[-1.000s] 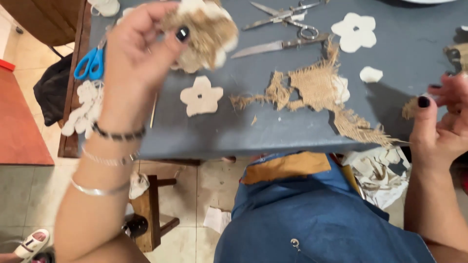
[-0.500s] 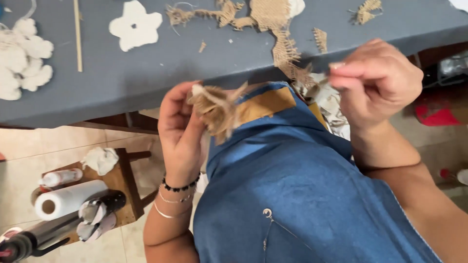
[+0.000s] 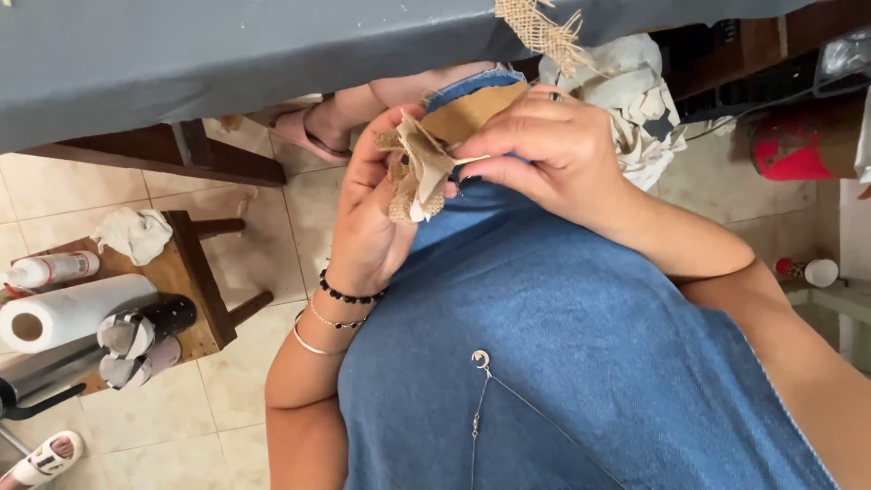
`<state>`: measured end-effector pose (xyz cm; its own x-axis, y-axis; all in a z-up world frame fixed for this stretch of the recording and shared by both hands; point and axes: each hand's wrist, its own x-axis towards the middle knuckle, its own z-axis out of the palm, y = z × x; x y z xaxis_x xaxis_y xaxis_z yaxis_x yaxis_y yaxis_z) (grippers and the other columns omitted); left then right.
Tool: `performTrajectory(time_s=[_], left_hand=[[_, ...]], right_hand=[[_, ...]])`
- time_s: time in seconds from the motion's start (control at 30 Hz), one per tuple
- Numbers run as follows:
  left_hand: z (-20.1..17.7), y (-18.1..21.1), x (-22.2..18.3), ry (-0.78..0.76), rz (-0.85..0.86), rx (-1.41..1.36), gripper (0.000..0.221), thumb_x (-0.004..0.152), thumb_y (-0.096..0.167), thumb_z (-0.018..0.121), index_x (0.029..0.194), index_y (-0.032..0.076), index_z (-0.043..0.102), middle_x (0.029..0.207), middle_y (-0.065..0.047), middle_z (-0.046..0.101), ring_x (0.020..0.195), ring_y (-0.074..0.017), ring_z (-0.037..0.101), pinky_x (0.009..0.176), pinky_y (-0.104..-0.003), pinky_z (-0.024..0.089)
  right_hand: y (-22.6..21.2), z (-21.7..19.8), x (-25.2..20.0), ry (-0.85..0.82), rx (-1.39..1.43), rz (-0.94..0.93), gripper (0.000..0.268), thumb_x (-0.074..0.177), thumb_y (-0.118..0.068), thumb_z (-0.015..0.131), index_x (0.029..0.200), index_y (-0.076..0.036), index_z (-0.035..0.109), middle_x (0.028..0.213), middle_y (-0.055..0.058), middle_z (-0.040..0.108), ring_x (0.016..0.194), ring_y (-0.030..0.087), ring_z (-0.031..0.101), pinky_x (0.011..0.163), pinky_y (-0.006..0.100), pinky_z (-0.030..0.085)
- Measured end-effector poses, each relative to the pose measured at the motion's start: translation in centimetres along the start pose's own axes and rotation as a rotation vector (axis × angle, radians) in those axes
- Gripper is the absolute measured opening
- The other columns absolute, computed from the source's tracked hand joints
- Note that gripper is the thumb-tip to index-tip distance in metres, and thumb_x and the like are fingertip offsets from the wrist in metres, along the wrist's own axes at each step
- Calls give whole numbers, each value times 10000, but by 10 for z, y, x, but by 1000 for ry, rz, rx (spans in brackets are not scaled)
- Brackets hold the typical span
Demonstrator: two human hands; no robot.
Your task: Cutting burlap fabric into shapes and assembling them into decorative flowers using a glue gun and wooden sticks.
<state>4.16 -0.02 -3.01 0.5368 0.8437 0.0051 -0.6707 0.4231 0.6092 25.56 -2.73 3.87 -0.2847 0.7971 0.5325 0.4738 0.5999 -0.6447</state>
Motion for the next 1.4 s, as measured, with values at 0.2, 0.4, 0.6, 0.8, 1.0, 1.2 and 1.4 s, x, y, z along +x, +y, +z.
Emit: performTrajectory(time_s=[0.2, 0.4, 0.6, 0.8, 1.0, 1.2, 1.4], left_hand=[[21, 15, 1, 224, -67, -72, 624, 954, 224, 525, 1557, 91, 429, 1480, -167, 535, 1197, -306, 606, 983, -473, 542], [17, 9, -5, -23, 54, 192, 1008, 927, 615, 709, 1645, 80, 248, 1702, -151, 323, 1542, -308, 448, 1242, -448, 452], [13, 3, -1, 7, 11, 156, 914, 962, 522, 737, 1626, 69, 301, 1658, -167, 393, 1588, -228, 366, 1297, -403, 401], [12, 3, 0, 14, -17, 140, 881, 977, 505, 722, 1635, 78, 320, 1635, -132, 433, 1517, -206, 435, 1263, -369, 415], [10, 2, 0, 60, -60, 3, 854, 973, 468, 695, 1637, 74, 331, 1577, -150, 504, 1303, -220, 594, 1068, -381, 517], [11, -3, 0, -13, 7, 173, 850, 1001, 506, 696, 1623, 65, 320, 1659, -171, 391, 1532, -195, 409, 1336, -363, 331], [14, -3, 1, -11, 47, 284, 847, 1022, 534, 653, 1634, 60, 308, 1649, -116, 385, 1531, -155, 384, 1328, -331, 316]], right_hand=[[6, 6, -5, 34, -56, -37, 131, 985, -100, 805, 1067, -3, 775, 930, 106, 766, 836, 215, 731, 835, 352, 509], [8, 13, -3, 57, -172, -130, 119, 979, -89, 849, 1038, -8, 784, 906, 85, 752, 822, 212, 730, 811, 365, 495], [8, 13, 1, 30, -208, -185, 133, 1010, -81, 820, 1122, -20, 782, 987, 113, 746, 867, 238, 707, 809, 376, 477], [11, 12, -3, 10, -218, -166, 186, 1016, -135, 809, 1165, -28, 773, 1015, 104, 751, 885, 238, 720, 848, 375, 472], [10, 14, -4, 50, -193, -124, 310, 913, -189, 946, 1093, -7, 772, 1032, 80, 794, 899, 221, 760, 825, 364, 504], [12, 15, -6, 55, -156, -124, 157, 968, -136, 855, 1043, -15, 790, 930, 77, 776, 839, 223, 755, 798, 363, 492], [14, 18, -6, 75, -100, -100, 175, 941, -118, 873, 1021, -1, 772, 894, 88, 763, 822, 230, 750, 805, 359, 492]])
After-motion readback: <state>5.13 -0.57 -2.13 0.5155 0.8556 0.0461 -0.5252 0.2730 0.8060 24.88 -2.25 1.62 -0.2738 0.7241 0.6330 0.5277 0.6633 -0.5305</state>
